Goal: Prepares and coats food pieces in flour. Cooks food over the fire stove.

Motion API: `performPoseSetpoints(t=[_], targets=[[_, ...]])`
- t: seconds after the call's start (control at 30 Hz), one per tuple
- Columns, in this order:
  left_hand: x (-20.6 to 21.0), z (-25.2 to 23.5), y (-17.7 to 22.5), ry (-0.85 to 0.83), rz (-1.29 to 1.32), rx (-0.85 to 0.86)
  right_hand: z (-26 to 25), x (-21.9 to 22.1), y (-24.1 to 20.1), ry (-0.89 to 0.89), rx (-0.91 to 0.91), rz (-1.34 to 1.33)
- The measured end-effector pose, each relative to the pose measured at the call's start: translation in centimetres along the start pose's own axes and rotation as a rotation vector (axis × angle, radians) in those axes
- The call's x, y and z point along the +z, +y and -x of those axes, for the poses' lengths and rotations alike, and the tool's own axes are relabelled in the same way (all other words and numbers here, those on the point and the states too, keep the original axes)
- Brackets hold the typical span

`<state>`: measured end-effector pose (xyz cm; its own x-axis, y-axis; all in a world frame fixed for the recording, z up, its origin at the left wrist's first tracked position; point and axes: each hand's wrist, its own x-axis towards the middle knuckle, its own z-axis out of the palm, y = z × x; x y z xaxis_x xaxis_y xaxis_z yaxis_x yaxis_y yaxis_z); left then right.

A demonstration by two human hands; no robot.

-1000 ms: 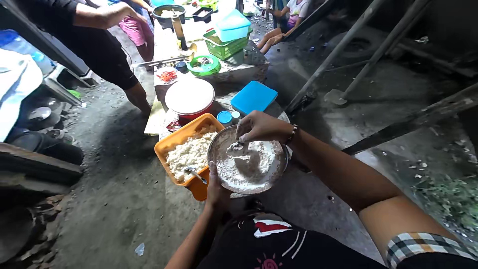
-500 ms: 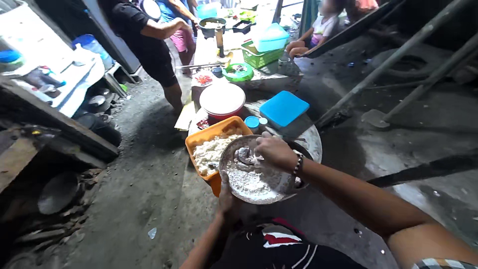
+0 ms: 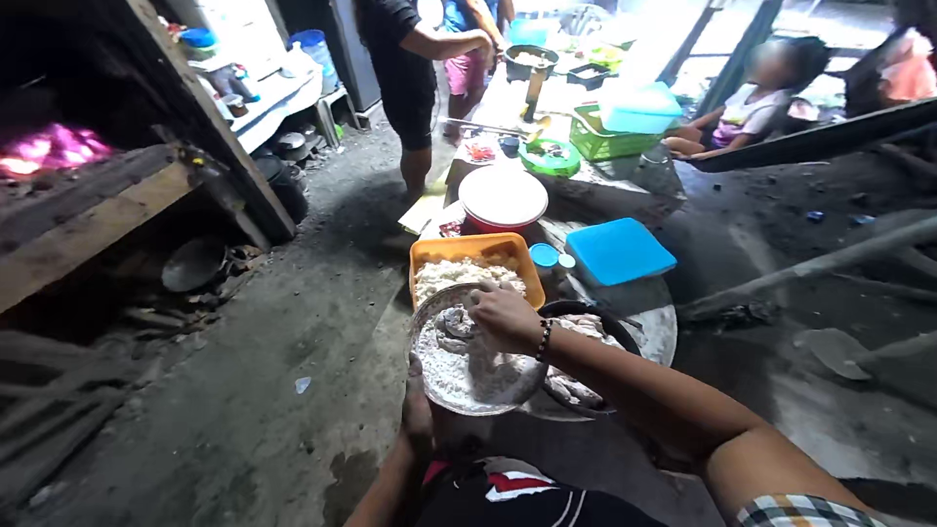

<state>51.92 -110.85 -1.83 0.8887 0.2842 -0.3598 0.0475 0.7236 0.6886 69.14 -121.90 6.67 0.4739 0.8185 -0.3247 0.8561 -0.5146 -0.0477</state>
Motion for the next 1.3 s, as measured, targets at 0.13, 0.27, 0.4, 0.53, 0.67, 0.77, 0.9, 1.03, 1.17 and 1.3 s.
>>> performPoseSetpoints(t=[0.13,0.27,0.4,0.53,0.67,0.77,0.9,1.03,1.17,1.3], targets=[[-2.5,1.5,1.5,0.101,-0.026,0.023,-2.5,-1.4,-3.3,0.031,-0.149,-0.061],[-5.9,2.5,4.5,0.187,0.057,0.071,-6.5,-3.8,-7.5,0.120,-0.326,-0.255],[-12.1,3.2,8.7,0.194,0.142,0.202,-11.3,-7.6,-14.3,0.172,-0.382,-0.368],[-19.0,4.5,15.2,0.331,0.211,0.232,-18.2,-9.8,-22.4,0.198,-0.534,-0.369],[-27.2,6.4,22.5,0.461,0.268,0.252,-25.8,-11.9,-32.0,0.179,-0.646,-0.376],[-33.1,8.4,27.9,0.543,0.248,0.333,-31.0,-13.3,-39.8,0.177,-0.725,-0.381],[-40.2,11.0,33.5,0.632,0.243,0.473,-37.1,-15.7,-49.7,0.119,-0.840,-0.397],[-46.2,12.7,38.1,0.836,0.305,0.545,-42.7,-17.5,-58.9,0.092,-1.004,-0.396],[-52.8,13.0,42.9,0.966,0.384,0.632,-48.4,-19.0,-67.6,0.081,-1.106,-0.402],[-60.1,12.9,49.1,0.998,0.426,0.722,-55.3,-20.5,-76.2,0.030,-1.155,-0.364]])
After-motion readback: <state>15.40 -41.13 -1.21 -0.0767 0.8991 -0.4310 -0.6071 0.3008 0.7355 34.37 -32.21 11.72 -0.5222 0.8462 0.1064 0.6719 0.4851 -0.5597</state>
